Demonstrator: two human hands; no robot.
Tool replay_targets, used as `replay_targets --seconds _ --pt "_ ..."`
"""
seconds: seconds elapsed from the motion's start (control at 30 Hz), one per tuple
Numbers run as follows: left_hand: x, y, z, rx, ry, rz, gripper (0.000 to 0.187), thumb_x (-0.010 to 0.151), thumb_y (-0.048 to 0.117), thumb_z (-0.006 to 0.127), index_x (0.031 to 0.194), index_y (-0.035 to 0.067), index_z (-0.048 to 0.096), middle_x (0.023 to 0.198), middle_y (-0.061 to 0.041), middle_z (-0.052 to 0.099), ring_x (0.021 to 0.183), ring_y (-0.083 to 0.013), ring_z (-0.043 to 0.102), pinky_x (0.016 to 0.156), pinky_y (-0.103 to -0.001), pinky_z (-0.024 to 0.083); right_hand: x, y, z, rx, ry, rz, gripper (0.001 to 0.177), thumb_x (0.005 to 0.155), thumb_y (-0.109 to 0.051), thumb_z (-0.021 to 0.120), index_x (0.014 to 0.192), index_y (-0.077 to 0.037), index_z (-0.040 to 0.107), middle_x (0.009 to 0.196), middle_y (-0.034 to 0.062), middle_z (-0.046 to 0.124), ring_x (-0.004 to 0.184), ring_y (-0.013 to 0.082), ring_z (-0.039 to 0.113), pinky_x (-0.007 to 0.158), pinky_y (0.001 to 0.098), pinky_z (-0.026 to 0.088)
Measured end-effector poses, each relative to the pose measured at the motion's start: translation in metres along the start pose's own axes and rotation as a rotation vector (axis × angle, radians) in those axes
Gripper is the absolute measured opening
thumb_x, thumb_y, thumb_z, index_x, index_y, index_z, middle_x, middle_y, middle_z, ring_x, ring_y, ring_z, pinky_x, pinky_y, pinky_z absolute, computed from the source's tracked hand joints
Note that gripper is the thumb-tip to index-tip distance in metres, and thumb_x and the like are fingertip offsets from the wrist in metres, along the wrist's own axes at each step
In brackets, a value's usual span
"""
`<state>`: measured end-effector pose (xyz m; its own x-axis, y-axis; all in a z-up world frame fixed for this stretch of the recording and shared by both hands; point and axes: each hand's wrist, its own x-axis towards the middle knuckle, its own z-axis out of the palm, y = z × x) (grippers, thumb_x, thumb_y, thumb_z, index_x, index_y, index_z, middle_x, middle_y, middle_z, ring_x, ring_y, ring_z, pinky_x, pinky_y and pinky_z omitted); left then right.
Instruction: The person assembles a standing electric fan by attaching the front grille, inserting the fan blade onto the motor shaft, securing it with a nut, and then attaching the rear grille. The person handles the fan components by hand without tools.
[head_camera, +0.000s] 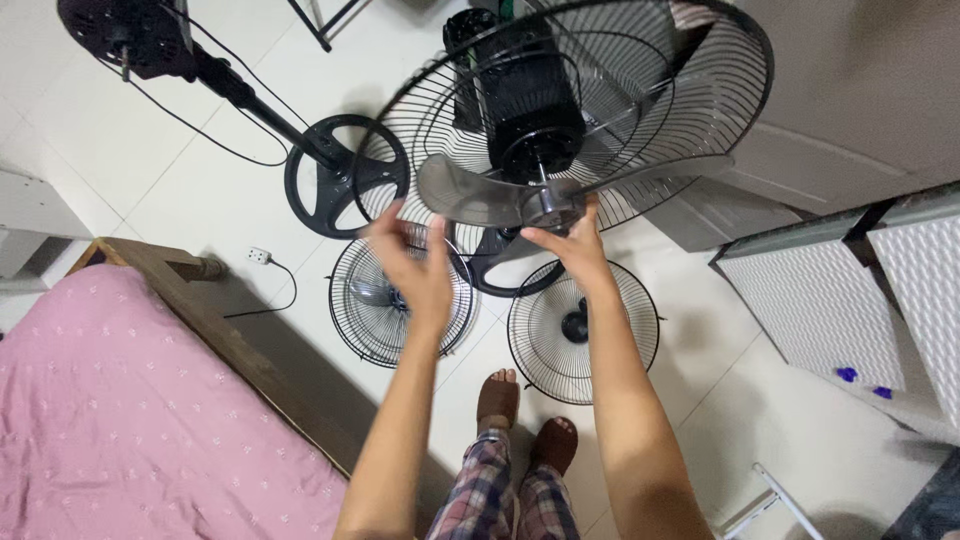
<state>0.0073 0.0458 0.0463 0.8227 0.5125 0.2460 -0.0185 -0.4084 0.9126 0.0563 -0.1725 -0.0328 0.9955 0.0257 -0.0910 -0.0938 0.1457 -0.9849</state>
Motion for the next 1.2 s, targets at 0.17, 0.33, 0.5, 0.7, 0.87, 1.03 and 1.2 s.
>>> replay_targets --seconds 0.17,0.33,0.5,0.7,0.87,1.03,1.2 --pt "0.055 -0.024 -0.016 0.188 0.061 0.347 0.132 0.077 0.055 0.091 0.166 0.002 0.009 0.167 -0.025 0.019 0.156 -0.0426 0.023 0.13 -0.056 0.022 0.006 -0.008 0.006 -0.065 0.022 -0.011 0.112 0.069 -0.02 0.094 0.151 -0.002 0.021 0.133 0.0127 0.054 0.124 0.0224 0.058 0.108 0.0352 0.05" --pt "0.071 -0.038 -0.011 -0.077 -0.15 0.169 0.138 0.068 0.064 0.09 0.167 0.007 0.013 0.165 -0.021 0.027 0.153 -0.0375 0.035 0.129 -0.051 0.032 0.01 0.001 0.007 -0.311 0.176 -0.077 0.11 0.064 -0.027 0.099 0.147 -0.001 0.032 0.134 0.0141 0.059 0.124 0.0271 0.061 0.11 0.0387 0.048" --pt "0.059 -0.042 0.007 -0.053 0.008 0.207 0.133 0.068 0.063 0.09 0.166 0.009 0.018 0.155 -0.02 0.034 0.145 -0.0373 0.038 0.124 -0.052 0.03 -0.004 0.021 0.031 -0.355 0.465 -0.402 0.11 0.07 -0.034 0.099 0.143 0.003 0.026 0.139 0.0208 0.042 0.131 0.0321 0.048 0.113 0.0448 0.041" --pt "0.057 -0.059 0.019 0.07 0.129 0.301 0.121 0.074 0.048 0.086 0.165 0.007 0.018 0.143 -0.017 0.041 0.137 -0.0325 0.038 0.121 -0.052 0.022 -0.002 0.033 0.051 -0.496 0.662 -0.841 0.093 0.075 -0.021 0.095 0.149 -0.003 0.041 0.135 0.0159 0.049 0.124 0.0345 0.051 0.105 0.0471 0.046" --pt "0.062 -0.059 0.017 0.011 0.11 0.408 0.109 0.079 0.035 0.081 0.163 0.003 0.02 0.14 -0.015 0.045 0.13 -0.031 0.039 0.113 -0.044 0.034 0.005 0.013 0.043 -0.468 0.583 -0.853 0.087 0.074 -0.02 0.096 0.148 -0.01 0.051 0.13 0.0148 0.047 0.118 0.0315 0.053 0.101 0.0428 0.048" --pt "0.067 -0.065 0.021 0.052 0.103 0.457 0.112 0.076 0.03 0.082 0.164 0.002 0.019 0.138 -0.016 0.042 0.129 -0.0301 0.039 0.114 -0.043 0.035 0.014 0.0 0.03 -0.425 0.505 -0.867 0.084 0.073 -0.016 0.095 0.147 -0.011 0.055 0.129 0.0133 0.047 0.117 0.029 0.055 0.102 0.0393 0.05" --pt "0.068 -0.07 0.019 0.094 0.121 0.486 0.114 0.075 0.027 0.083 0.166 0.002 0.019 0.148 -0.018 0.039 0.136 -0.0322 0.034 0.119 -0.046 0.026 0.018 -0.009 0.02 -0.473 0.442 -0.832 0.083 0.067 -0.017 0.098 0.141 -0.011 0.06 0.126 0.0122 0.048 0.113 0.0276 0.055 0.1 0.0388 0.05"
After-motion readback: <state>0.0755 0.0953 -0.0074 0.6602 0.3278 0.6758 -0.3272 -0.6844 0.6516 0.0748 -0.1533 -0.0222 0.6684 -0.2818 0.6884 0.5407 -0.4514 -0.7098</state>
